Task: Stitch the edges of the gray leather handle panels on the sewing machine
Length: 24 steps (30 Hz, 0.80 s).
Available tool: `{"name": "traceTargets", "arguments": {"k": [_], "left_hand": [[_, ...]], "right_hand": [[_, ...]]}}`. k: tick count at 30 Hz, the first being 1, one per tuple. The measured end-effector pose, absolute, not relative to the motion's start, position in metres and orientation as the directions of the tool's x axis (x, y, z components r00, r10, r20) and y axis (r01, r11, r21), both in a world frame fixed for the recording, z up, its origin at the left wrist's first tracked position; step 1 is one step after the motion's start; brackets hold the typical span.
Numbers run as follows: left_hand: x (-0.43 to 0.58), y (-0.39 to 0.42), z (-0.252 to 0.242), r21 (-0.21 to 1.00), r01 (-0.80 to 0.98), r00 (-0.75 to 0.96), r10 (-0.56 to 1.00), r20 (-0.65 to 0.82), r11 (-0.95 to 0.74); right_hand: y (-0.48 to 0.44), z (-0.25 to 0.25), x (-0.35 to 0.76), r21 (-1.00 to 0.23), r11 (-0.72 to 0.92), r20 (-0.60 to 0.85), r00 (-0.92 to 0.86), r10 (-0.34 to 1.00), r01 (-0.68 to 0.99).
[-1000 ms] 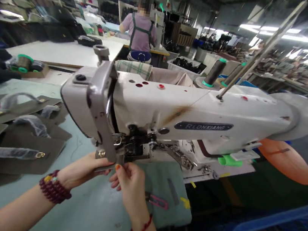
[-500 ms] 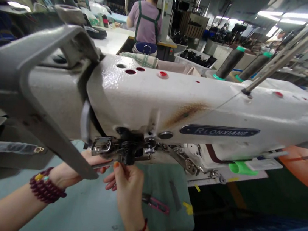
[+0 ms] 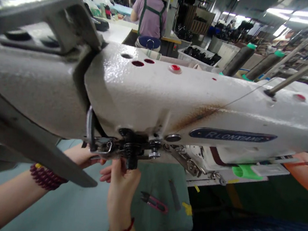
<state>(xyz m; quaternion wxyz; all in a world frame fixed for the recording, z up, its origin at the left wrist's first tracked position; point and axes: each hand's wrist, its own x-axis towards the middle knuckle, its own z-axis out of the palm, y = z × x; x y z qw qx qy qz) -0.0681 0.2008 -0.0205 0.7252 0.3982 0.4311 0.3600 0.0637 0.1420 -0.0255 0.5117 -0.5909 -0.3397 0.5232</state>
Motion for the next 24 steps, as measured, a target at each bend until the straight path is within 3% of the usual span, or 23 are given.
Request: {"name": "traceTargets", "arguments": {"k": [11, 24], "left_hand": [[-0.073, 0.203, -0.028, 0.886, -0.195, 0.377, 0.866, -0.329, 0.422], [-0.050, 0.173, -0.025, 0.895, -0.287, 0.100, 0.940, -0.327, 0.342]], "right_hand": [[0.135, -0.032, 0.065, -0.963, -0.225, -0.247, 0.154, 0.957, -0.148], [0.124, -0.035, 0.074, -0.952, -0.256, -0.270, 0.062, 0.961, -0.168]]}}
